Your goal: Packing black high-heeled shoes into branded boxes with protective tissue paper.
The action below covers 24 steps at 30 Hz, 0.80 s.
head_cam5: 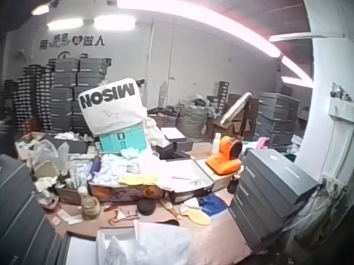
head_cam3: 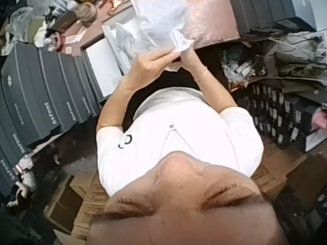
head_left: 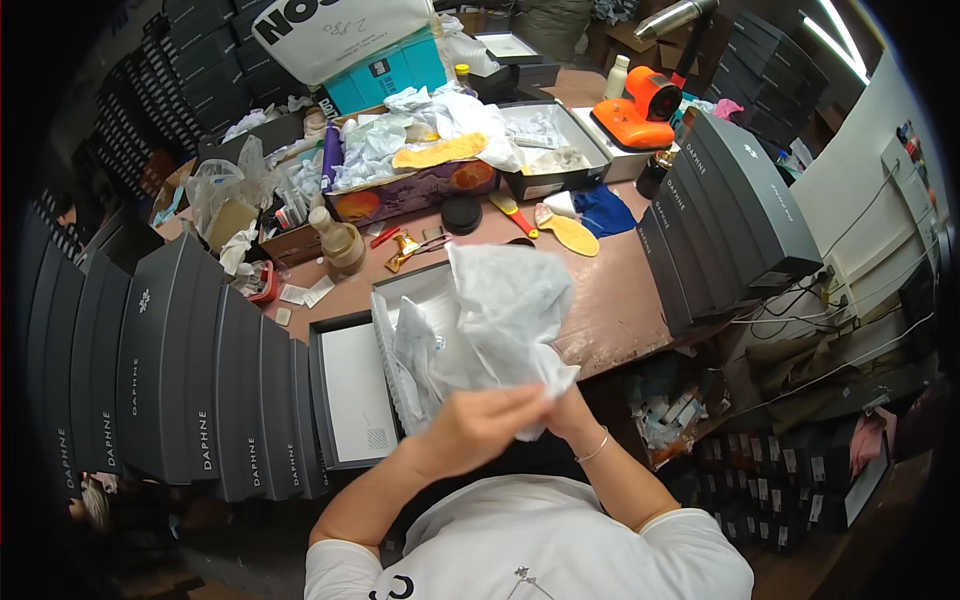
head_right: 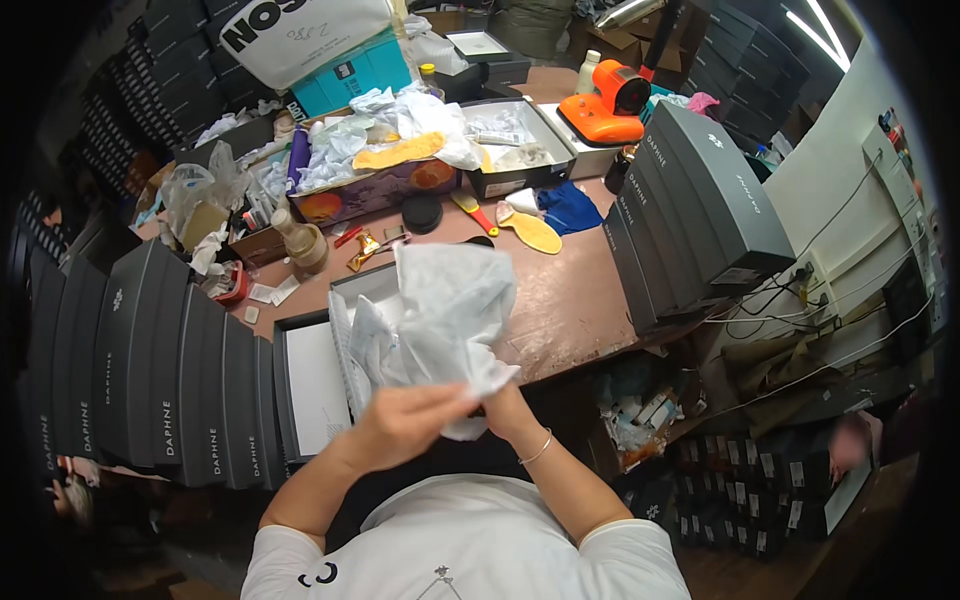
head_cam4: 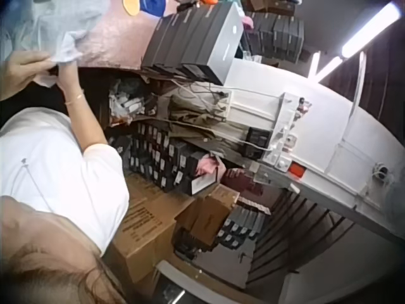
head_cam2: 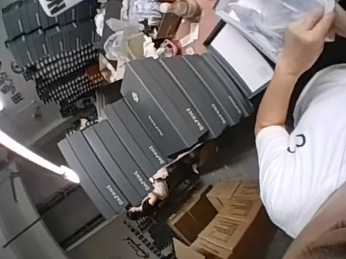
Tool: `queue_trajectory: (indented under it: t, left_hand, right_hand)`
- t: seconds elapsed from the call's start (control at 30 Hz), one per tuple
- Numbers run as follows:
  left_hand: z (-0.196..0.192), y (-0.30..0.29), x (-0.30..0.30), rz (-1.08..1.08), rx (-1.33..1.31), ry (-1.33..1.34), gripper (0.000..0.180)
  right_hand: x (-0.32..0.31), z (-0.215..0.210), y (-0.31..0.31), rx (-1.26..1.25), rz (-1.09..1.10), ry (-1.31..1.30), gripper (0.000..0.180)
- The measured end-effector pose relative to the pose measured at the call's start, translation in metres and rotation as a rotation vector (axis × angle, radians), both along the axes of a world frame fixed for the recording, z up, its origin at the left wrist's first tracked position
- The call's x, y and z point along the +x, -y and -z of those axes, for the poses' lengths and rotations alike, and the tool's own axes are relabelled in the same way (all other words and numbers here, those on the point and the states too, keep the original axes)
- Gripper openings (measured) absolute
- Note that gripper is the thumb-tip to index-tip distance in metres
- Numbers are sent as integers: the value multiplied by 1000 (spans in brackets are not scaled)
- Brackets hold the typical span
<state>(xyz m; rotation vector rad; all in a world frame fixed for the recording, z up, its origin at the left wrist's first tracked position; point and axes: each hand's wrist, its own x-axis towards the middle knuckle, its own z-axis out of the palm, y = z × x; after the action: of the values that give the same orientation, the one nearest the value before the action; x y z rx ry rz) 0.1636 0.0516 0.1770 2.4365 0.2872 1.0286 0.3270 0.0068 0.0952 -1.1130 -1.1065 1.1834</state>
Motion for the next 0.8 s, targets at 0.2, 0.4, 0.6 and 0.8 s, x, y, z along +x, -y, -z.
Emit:
queue_trajectory:
  t: [0.2,0.4,0.6,0.8]
  left_hand:
    - [42,56,35,211,-122,28,38]
    - [96,85,52,474,-561,-275,50]
    - [84,62,-8,59,-758,-149,38]
    - [146,104,-101,-428,-1250,-283,31]
  right_hand:
    - [7,-6,-19,-75,-33,-26,32]
    - [95,9,-38,-104,238,174,34]
    - [101,85,-66,-123,111,655,37]
    - [136,97,-127,-50,109,892,39]
